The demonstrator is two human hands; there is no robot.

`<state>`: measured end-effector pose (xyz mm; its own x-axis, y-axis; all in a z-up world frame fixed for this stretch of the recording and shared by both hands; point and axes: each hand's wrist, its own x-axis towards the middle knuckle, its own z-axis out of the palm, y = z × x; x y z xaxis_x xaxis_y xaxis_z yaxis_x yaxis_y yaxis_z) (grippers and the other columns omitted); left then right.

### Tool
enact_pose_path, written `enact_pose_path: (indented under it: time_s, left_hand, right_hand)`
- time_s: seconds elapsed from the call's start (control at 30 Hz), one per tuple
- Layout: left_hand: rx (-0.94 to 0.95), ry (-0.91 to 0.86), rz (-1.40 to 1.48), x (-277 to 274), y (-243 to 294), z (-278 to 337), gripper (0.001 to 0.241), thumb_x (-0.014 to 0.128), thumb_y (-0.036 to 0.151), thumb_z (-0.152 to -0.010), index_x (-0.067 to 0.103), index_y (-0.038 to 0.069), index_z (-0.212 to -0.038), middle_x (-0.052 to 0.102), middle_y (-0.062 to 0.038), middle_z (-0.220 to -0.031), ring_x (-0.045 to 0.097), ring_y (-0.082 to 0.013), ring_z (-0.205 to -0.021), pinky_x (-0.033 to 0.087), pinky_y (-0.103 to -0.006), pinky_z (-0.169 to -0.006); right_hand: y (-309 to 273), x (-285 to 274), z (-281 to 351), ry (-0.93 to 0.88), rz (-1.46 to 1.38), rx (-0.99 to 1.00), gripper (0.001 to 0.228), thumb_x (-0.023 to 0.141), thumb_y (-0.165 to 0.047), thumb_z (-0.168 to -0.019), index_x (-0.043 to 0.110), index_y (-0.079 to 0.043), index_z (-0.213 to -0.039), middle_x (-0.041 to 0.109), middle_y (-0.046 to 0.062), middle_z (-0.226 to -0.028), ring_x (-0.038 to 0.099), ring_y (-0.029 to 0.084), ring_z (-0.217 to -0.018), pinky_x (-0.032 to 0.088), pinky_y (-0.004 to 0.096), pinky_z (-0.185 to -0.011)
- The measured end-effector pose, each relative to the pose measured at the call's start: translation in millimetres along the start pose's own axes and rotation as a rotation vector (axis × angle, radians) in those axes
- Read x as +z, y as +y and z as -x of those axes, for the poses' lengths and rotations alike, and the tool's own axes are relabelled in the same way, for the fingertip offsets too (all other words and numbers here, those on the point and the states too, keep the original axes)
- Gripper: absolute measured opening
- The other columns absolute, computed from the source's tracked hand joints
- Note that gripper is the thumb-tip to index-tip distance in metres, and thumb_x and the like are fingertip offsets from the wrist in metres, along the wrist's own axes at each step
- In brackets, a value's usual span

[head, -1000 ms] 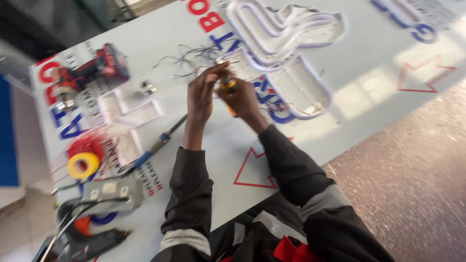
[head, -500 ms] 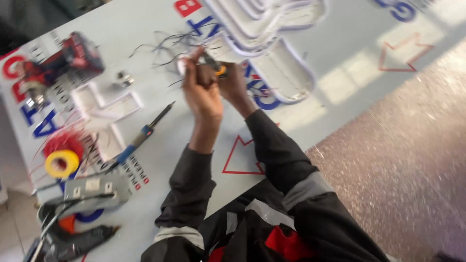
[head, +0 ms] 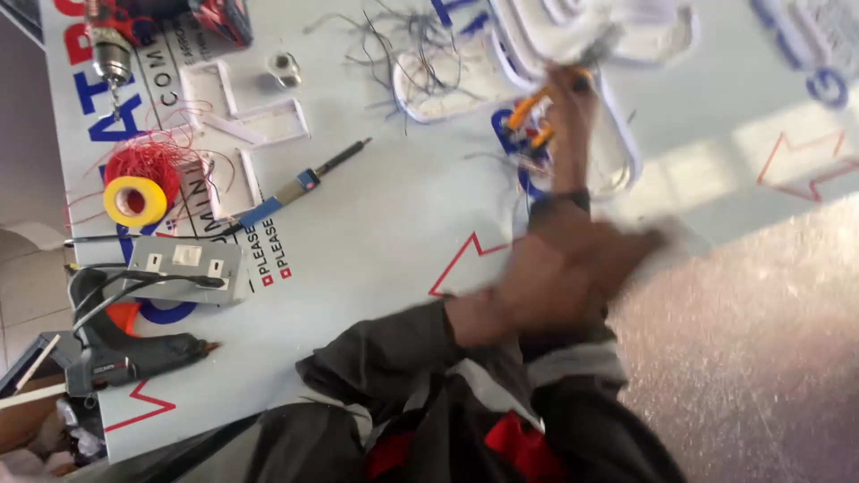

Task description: Stripping and cutting electrical wires for an LED sign assembly using pliers.

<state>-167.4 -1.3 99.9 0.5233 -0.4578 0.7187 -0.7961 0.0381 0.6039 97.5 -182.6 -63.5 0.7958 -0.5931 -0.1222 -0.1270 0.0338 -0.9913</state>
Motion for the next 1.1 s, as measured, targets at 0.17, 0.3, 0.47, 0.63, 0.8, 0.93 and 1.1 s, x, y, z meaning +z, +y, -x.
enact_pose_path:
  time_s: [0.17,0.3,0.47,0.63,0.8,0.93,1.1]
  left_hand:
    - [-0.895,-0.097,-0.478,-37.2,-131.2,-34.2,0.058,0.074,0.022,-0.103,0.048,0.000,-0.151,0.085,-0.015,-0.098,0.083,-0.0426,-0.083,0.064,-0.0575,-0.066]
    - [-0.926,-0.064,-0.240,-8.3,-214.0,-8.5,0.086,0.060,0.019,-0.111,0.012,-0.010,-0.176,0.067,-0.031,-0.144,0.075,-0.0457,-0.123,0.067,-0.0567,-0.094]
    - [-0.716,0.044,-0.461,-1.6,-297.4,13.5,0.031,0.084,0.016,-0.099,0.073,-0.003,-0.122,0.070,-0.026,-0.121,0.073,-0.0385,-0.103,0.066,-0.0443,-0.081]
    - [-0.640,0.210,-1.000,-86.6,-358.8,40.5,0.020,0.074,0.005,-0.092,0.079,0.004,-0.111,0.074,-0.017,-0.118,0.070,-0.0339,-0.108,0.060,-0.0433,-0.087]
    - [-0.694,0.130,-1.219,-97.7,-359.5,46.7,0.027,0.079,-0.010,-0.084,0.074,0.015,-0.076,0.068,-0.007,-0.095,0.064,-0.0323,-0.099,0.054,-0.0419,-0.083]
    - [-0.670,0.131,-1.257,-94.3,-343.5,34.5,0.006,0.085,0.013,-0.095,0.080,0.015,-0.098,0.071,-0.006,-0.104,0.065,-0.0305,-0.107,0.053,-0.0421,-0.093]
    - [-0.831,-0.025,-1.291,-91.7,-357.3,43.6,0.022,0.088,0.038,-0.100,0.083,0.018,-0.106,0.072,-0.005,-0.112,0.064,-0.0276,-0.115,0.053,-0.0411,-0.097]
  right_hand:
    - [-0.9,-35.8,-5.8,-0.064,-0.644,0.174,0.025,0.078,-0.028,-0.107,0.071,-0.009,-0.093,0.041,-0.008,-0.064,0.034,0.004,-0.051,0.028,0.022,-0.048]
    - [13.0,-49.8,-20.8,0.027,-0.782,0.196,0.025,0.084,-0.017,-0.102,0.060,-0.011,-0.097,0.032,-0.006,-0.061,0.034,0.006,-0.048,0.028,0.023,-0.045]
    - [29.1,-65.2,-31.7,-0.068,-0.895,0.078,0.009,0.069,0.006,-0.105,0.069,-0.001,-0.100,0.035,-0.007,-0.060,0.035,0.005,-0.049,0.029,0.020,-0.048]
    - [38.6,-50.5,-38.1,-0.049,-0.925,0.082,0.019,0.069,0.009,-0.104,0.064,-0.006,-0.094,0.043,-0.007,-0.061,0.038,0.005,-0.047,0.032,0.021,-0.043]
    - [-1.5,-34.4,3.0,-0.010,-0.881,0.177,0.006,0.075,-0.004,-0.103,0.078,0.001,-0.105,0.046,-0.005,-0.066,0.039,0.004,-0.052,0.034,0.020,-0.048]
    - [-13.5,-29.2,17.5,-0.015,-0.792,0.143,0.014,0.071,-0.015,-0.106,0.077,-0.002,-0.105,0.043,-0.006,-0.069,0.037,0.003,-0.052,0.036,0.020,-0.049]
    - [-14.9,-32.9,22.7,-0.046,-0.764,0.099,0.024,0.072,-0.025,-0.107,0.077,-0.002,-0.112,0.041,-0.007,-0.070,0.037,0.002,-0.053,0.035,0.020,-0.050]
